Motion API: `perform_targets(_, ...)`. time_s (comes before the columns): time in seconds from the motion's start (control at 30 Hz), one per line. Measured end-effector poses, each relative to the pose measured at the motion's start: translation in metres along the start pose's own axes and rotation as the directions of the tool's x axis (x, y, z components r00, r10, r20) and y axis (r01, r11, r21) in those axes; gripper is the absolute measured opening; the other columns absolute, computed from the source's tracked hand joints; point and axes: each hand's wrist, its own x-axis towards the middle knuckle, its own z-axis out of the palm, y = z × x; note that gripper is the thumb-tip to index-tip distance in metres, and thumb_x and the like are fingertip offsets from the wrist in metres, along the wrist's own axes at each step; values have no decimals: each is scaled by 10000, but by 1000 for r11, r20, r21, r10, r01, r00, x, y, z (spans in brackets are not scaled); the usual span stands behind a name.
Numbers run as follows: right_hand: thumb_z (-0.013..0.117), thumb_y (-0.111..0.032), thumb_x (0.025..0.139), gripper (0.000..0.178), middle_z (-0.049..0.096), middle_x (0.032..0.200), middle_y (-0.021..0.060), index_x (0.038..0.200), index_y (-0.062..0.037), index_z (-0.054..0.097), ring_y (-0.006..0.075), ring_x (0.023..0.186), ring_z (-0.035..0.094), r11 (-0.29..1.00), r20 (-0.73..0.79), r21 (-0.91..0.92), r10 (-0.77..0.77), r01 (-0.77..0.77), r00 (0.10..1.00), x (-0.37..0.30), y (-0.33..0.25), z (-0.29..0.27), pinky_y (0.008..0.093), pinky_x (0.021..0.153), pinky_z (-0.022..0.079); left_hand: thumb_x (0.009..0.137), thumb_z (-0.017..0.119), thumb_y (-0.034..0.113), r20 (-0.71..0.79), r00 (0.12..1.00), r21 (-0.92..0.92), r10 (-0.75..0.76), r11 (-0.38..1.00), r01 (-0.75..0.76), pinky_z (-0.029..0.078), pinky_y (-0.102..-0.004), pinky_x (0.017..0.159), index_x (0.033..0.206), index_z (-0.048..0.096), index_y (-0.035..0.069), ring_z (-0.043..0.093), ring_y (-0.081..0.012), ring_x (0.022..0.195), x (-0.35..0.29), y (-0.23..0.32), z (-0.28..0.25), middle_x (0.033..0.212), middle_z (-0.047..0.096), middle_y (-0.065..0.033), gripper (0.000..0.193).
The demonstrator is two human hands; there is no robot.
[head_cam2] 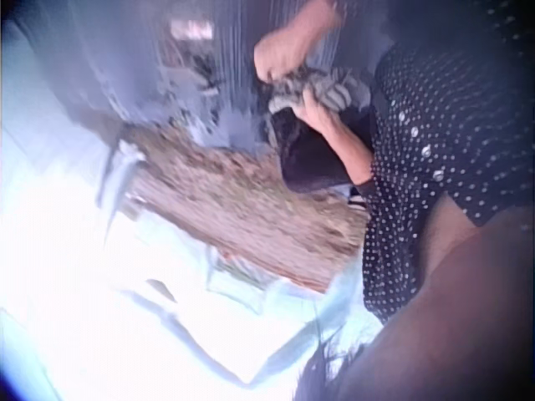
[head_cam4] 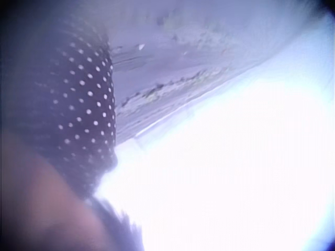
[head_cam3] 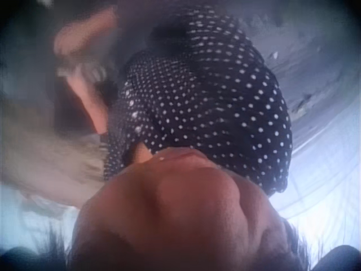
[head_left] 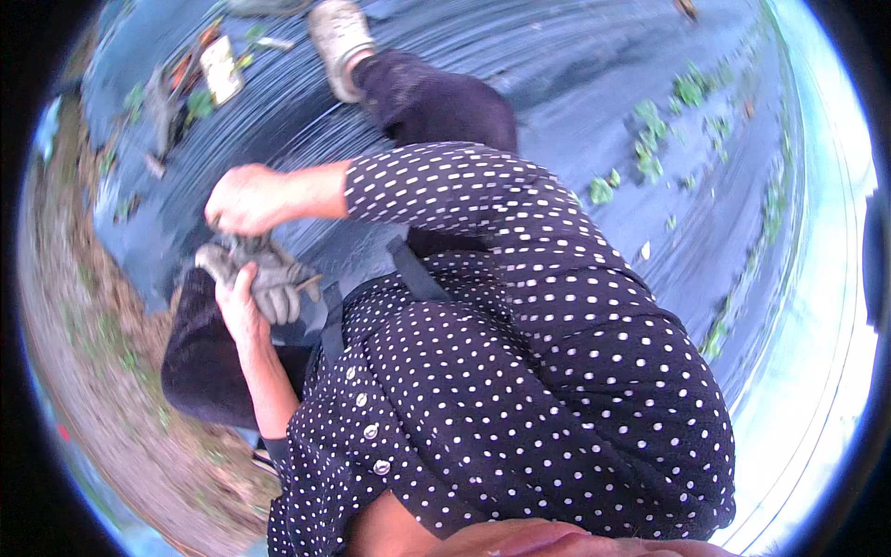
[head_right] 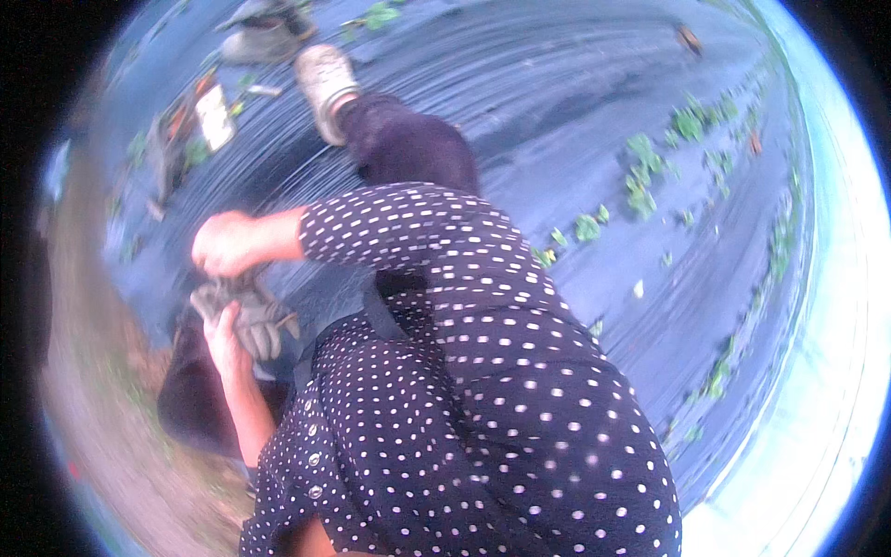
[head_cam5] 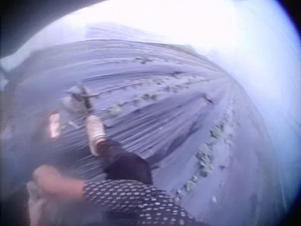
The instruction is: The person sits on the ground in a greenhouse and repairs a pair of gray gloves by hand, manipulating the fabric and stitching. They also briefly handle a small handbag and place it on the ground.
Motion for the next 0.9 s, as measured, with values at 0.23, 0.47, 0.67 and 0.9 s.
perform_targets(0.23,701,-218,741,192,752,788,150,815,-64,787,323,778,751,940,65,-332,-57,76,996,-11,-18,-12,455,626,590,838,678,-55,60,997,70,40,997,-44,448,-377,1052,1431,459,-2,591,-222,1173,8,-12,1,1304,592,-98,634)
perform_targets(0.47,732,-266,780,223,767,865,142,871,-73,796,314,839,757,917,260,-393,36,72,965,-11,-30,-29,457,678,602,830,677,-2,98,990,85,97,991,-105,484,-351,962,1290,574,5,624,-193,1055,-3,-2,17,1152,644,-63,472)
perform_targets(0.67,719,-203,753,215,766,903,154,911,-81,799,329,884,756,918,335,-395,164,-20,928,-14,-24,-23,450,751,605,826,672,-59,83,993,46,78,996,-82,507,-332,923,1233,610,-18,641,-181,1024,-3,-4,9,1122,661,-69,414)
perform_targets(0.9,707,-171,828,306,692,905,223,1071,-19,599,418,906,690,962,262,-255,-31,100,965,-29,-9,-28,514,758,550,824,660,41,25,987,505,158,850,-149,538,-343,852,1150,673,-40,663,-176,928,-8,-2,5,1058,702,-80,336)
